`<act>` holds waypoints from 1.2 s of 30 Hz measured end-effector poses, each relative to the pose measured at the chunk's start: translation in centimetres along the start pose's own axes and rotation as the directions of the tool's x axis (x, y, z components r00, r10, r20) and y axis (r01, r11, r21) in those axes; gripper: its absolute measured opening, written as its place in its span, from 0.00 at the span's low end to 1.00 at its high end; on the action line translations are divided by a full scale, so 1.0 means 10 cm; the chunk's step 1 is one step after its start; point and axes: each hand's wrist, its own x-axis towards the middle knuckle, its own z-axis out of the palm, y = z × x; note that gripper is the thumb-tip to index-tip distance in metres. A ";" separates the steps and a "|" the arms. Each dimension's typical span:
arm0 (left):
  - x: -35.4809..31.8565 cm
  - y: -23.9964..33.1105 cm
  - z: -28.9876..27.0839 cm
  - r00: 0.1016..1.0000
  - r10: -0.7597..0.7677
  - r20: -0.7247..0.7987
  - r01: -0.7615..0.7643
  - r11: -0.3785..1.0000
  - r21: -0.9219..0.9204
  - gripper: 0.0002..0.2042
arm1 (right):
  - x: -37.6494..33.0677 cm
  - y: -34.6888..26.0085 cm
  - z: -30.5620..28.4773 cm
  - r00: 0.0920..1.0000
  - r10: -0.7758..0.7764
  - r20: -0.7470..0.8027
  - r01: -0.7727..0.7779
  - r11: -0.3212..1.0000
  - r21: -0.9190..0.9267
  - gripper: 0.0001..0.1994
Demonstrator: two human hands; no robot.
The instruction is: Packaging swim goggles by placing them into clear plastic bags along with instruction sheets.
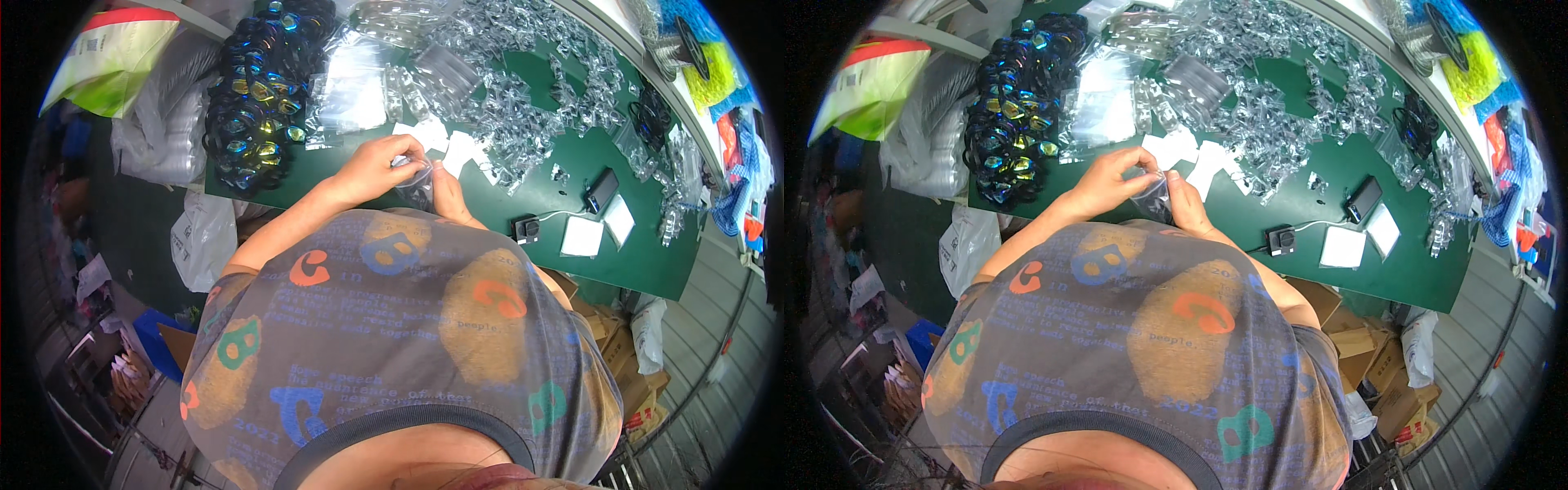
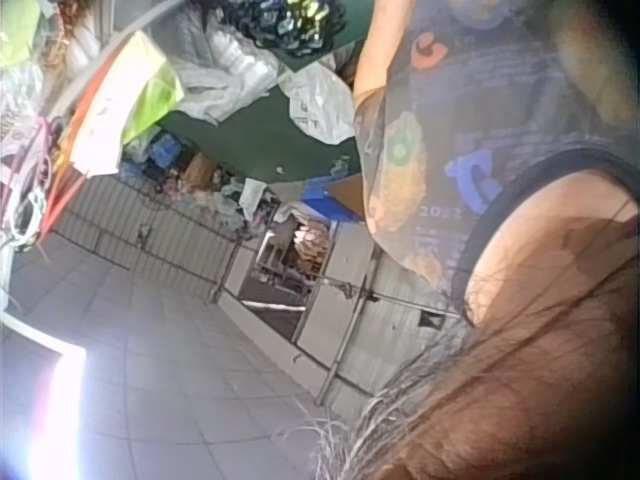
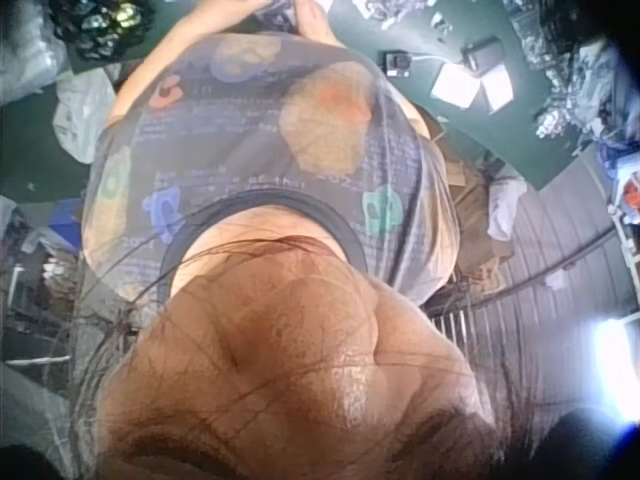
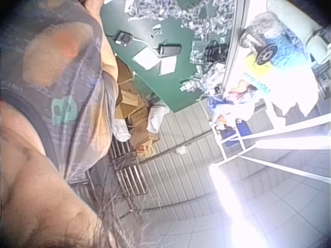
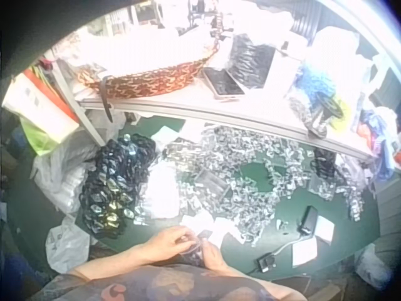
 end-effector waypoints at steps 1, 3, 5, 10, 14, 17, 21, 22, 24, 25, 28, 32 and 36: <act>0.01 0.02 0.00 1.000 -0.001 -0.001 0.001 1.000 0.000 0.07 | 0.01 0.03 0.01 1.000 -0.007 0.015 0.007 1.000 0.020 0.31; 0.05 0.03 -0.01 0.988 0.146 -0.056 -0.131 0.966 0.222 0.06 | 0.02 0.07 0.00 0.999 -0.014 0.032 0.013 0.999 0.039 0.31; 0.08 -0.03 -0.05 0.967 0.252 -0.030 -0.230 0.919 0.322 0.06 | 0.04 0.01 -0.02 1.000 0.016 0.019 -0.016 1.000 0.000 0.31; 0.07 0.00 -0.11 0.909 0.416 0.015 -0.371 0.792 0.485 0.05 | 0.02 -0.05 -0.01 1.000 0.008 0.009 -0.008 1.000 0.007 0.31; 0.03 0.07 -0.14 0.897 0.438 0.059 -0.399 0.747 0.532 0.05 | 0.04 -0.11 0.01 0.998 0.066 0.018 -0.067 0.995 0.069 0.32; -0.03 0.16 -0.16 0.962 0.273 0.012 -0.255 0.878 0.405 0.05 | 0.06 -0.04 0.02 0.996 -0.052 0.068 0.046 0.995 0.092 0.32; -0.08 0.09 -0.19 0.977 0.185 -0.110 -0.187 0.982 -0.007 0.12 | 0.13 0.11 0.00 0.997 -0.046 0.059 0.039 0.992 0.117 0.32; -0.11 0.15 -0.18 0.981 0.183 -0.061 -0.182 0.983 0.020 0.14 | 0.13 0.13 0.00 0.999 -0.034 0.042 0.028 0.990 0.137 0.33; -0.15 0.16 -0.13 0.989 0.143 0.040 -0.146 0.985 0.097 0.18 | 0.13 0.16 -0.01 0.999 0.001 0.033 -0.007 0.984 0.179 0.34; -0.16 0.09 -0.08 0.991 0.127 0.046 -0.130 0.988 0.083 0.17 | 0.13 0.15 -0.01 0.999 0.002 0.034 -0.008 0.984 0.179 0.34; -0.20 -0.03 0.01 0.995 0.101 0.021 -0.101 0.995 -0.016 0.12 | 0.13 0.16 0.01 0.997 -0.081 -0.020 0.082 0.994 0.070 0.34; -0.16 -0.11 0.09 0.996 0.085 -0.032 -0.088 0.991 -0.098 0.06 | 0.11 0.15 -0.03 0.999 -0.054 -0.003 0.054 0.997 0.052 0.32; -0.15 -0.06 0.09 0.993 0.103 -0.063 -0.099 0.993 0.068 0.04 | -0.01 -0.07 -0.02 0.999 0.034 -0.007 -0.032 0.985 0.169 0.29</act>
